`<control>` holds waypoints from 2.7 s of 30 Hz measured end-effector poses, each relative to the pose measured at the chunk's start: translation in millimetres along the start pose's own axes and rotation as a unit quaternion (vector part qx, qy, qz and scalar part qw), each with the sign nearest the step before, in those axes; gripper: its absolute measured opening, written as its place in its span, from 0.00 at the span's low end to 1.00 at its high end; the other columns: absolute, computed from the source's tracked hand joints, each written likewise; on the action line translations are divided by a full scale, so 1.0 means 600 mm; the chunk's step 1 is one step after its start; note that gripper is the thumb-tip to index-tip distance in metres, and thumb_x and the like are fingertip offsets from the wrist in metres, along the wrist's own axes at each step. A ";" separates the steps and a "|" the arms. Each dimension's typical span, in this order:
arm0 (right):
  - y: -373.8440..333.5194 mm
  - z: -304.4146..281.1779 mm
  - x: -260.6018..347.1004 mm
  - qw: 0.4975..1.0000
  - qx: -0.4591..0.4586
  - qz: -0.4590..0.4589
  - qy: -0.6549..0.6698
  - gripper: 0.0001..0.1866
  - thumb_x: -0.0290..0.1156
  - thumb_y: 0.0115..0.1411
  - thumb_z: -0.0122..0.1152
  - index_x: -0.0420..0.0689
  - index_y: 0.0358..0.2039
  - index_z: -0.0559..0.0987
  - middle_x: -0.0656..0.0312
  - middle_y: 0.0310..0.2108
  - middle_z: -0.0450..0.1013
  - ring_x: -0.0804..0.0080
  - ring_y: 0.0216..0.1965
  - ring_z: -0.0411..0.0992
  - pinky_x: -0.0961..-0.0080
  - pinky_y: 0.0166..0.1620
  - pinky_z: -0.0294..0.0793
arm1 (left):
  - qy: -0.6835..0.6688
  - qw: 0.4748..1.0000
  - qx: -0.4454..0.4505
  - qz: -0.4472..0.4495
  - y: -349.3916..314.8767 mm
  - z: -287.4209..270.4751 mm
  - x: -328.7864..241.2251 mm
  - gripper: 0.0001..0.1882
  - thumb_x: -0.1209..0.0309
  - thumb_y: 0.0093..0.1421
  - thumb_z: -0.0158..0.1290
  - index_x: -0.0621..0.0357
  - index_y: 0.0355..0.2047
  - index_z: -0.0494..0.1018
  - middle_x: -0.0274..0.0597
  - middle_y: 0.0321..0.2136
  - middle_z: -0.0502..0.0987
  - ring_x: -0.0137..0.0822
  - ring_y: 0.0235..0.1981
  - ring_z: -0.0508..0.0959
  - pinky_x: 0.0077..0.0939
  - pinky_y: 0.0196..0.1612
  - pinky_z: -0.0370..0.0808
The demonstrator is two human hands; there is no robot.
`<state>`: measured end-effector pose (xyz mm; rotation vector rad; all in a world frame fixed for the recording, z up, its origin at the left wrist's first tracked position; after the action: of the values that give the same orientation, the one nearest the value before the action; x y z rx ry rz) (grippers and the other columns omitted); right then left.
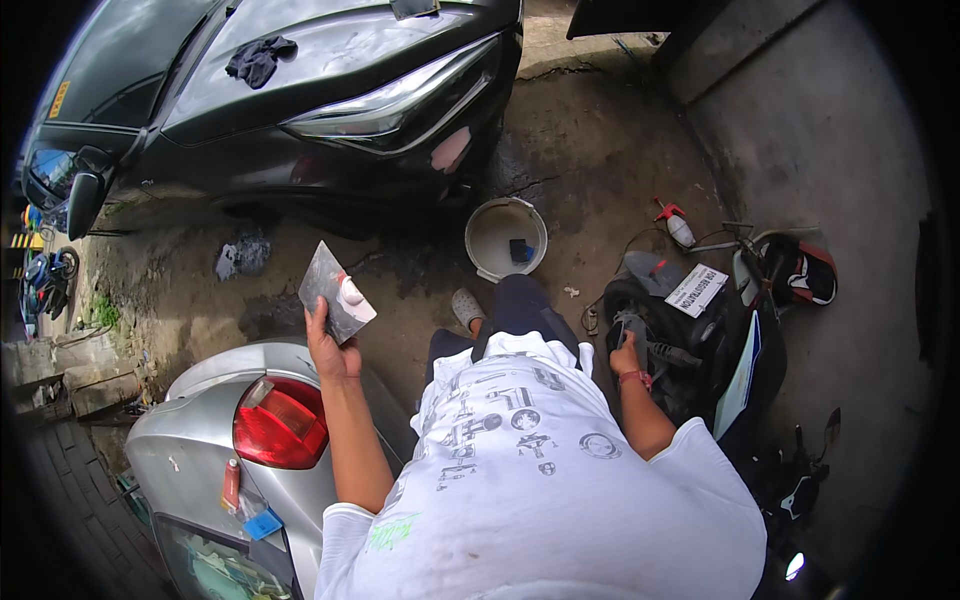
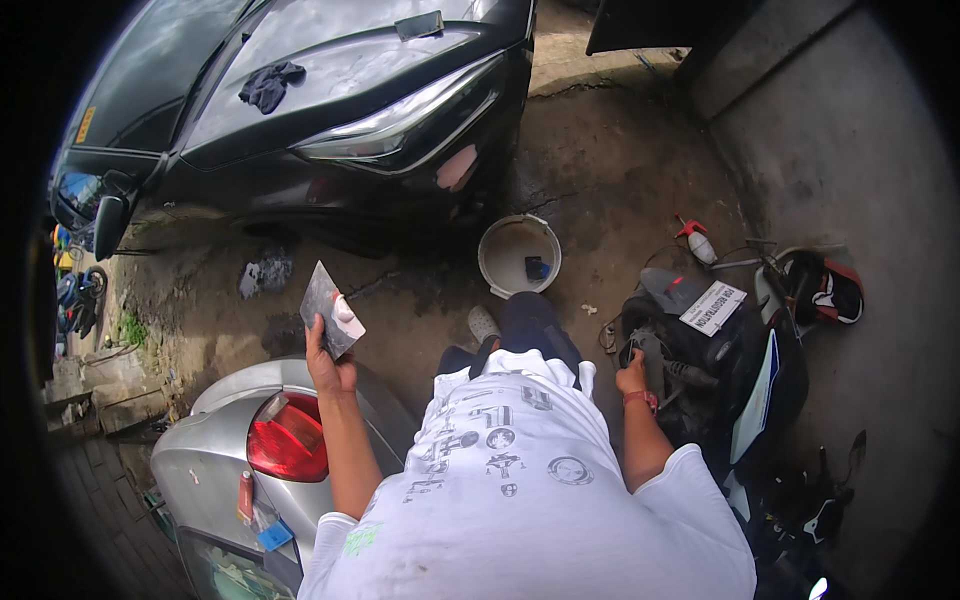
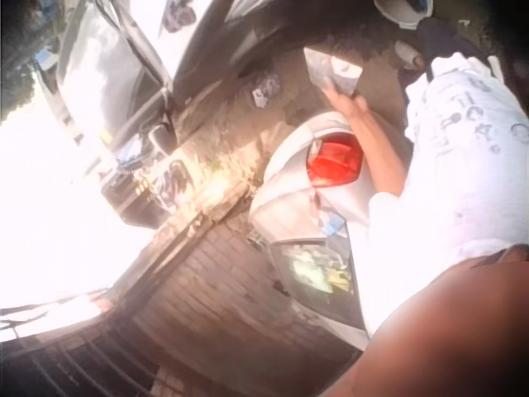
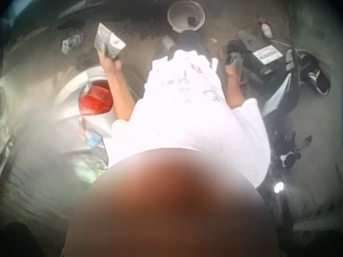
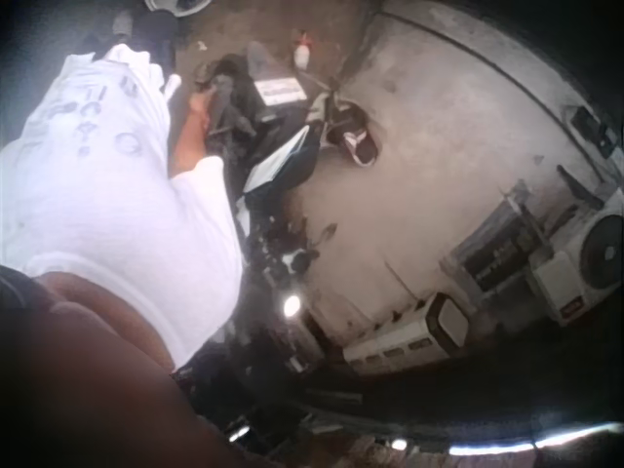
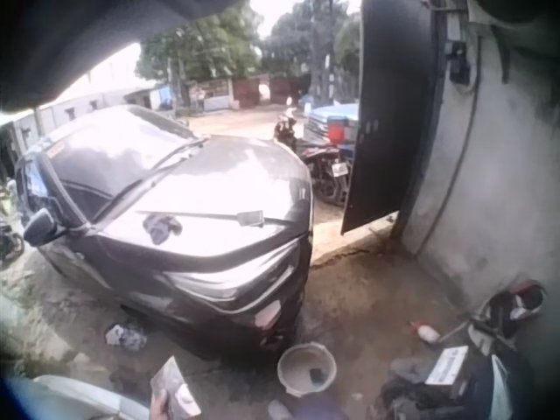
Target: The person sands a damaged area on the front bumper of a black car using sandpaper. They switch between two pieces of sandpaper and work on the lower front section of the bumper.
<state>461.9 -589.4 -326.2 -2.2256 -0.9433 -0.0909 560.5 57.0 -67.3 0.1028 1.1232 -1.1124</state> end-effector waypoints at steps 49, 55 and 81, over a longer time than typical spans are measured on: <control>-0.328 -0.135 0.878 0.816 0.427 -0.292 0.257 0.25 0.24 0.63 0.78 0.39 0.59 0.77 0.60 0.50 0.85 0.73 0.49 0.84 0.69 0.58 0.84 | -0.164 0.933 0.286 -0.144 0.046 0.133 0.015 0.30 0.66 0.77 0.59 0.50 0.75 0.65 0.35 0.63 0.80 0.29 0.60 0.81 0.30 0.65 0.78; -0.365 -0.209 0.937 0.738 0.093 -0.668 -0.018 0.31 0.11 0.61 0.56 0.49 0.64 0.77 0.52 0.55 0.80 0.47 0.58 0.78 0.64 0.63 0.76 | 0.042 0.966 0.257 0.005 0.046 0.199 0.044 0.25 0.62 0.80 0.55 0.55 0.72 0.66 0.35 0.58 0.80 0.25 0.57 0.78 0.28 0.62 0.77; -0.089 -0.337 0.741 0.572 0.148 -0.787 -0.178 0.41 0.20 0.62 0.68 0.62 0.74 0.73 0.52 0.76 0.63 0.39 0.79 0.59 0.27 0.79 0.49 | 0.107 0.987 -0.010 0.116 -0.054 0.421 0.261 0.23 0.69 0.77 0.59 0.58 0.68 0.69 0.39 0.55 0.81 0.30 0.53 0.82 0.30 0.59 0.80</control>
<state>792.3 -423.8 -2.1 -0.4365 -2.6149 -0.2489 702.6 -205.6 -48.5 0.3356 1.2778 -0.8960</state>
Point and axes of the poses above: each hand's wrist, its own y-axis towards the middle knuckle, its own z-axis out of the palm, x = y × z, the point moved 4 cm from there along y, towards the middle knuckle
